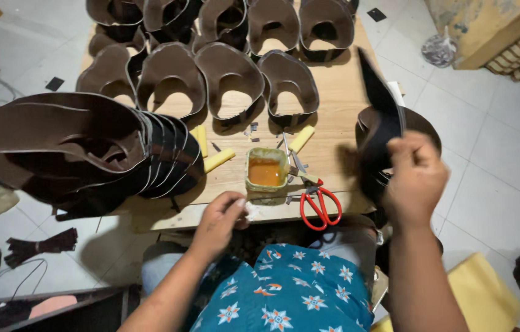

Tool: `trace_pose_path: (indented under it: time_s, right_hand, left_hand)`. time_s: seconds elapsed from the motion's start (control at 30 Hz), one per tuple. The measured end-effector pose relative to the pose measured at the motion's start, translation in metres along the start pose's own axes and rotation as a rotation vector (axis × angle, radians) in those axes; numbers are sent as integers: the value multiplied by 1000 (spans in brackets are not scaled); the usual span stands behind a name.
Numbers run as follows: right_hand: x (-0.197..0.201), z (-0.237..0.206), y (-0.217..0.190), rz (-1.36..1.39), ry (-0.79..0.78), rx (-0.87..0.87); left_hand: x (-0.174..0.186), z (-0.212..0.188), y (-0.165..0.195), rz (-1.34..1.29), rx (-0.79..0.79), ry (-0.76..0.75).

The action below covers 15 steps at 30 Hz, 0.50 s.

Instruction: The person holds a curved shoe upper in one hand and uses a brush to spread glue from a small container onto its edge. They work through several shoe uppers one at a time, setting each finished piece on the table with the others.

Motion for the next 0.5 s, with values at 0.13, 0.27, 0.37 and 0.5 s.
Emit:
trace_pose_path:
  time_s: [0.13,0.27,0.37,0.5]
  right_hand:
    - [-36,-88,-22,249,-164,-544]
    - [-75,-142,-51,575,-447,-746]
    - [-79,-138,-47,531,-437,-766]
    - [-83,-135,-2,474,-314,-1192]
  left_hand:
    - [-30,-18,13,-195,325,-105]
    - [-33,-23,28,-212,186,53]
    - [-11,-19,33,-25,-62,133]
    - [25,-18,27,237,-264,219]
Point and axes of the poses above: each hand's wrist, its own z-axis towards the middle knuckle, its own x-axis out of the back of the hand, y = z × x, the point moved 4 cm from there along z, towards the middle knuckle, and after that the axes turned 11 degrees about y, right-handed, at the moved point
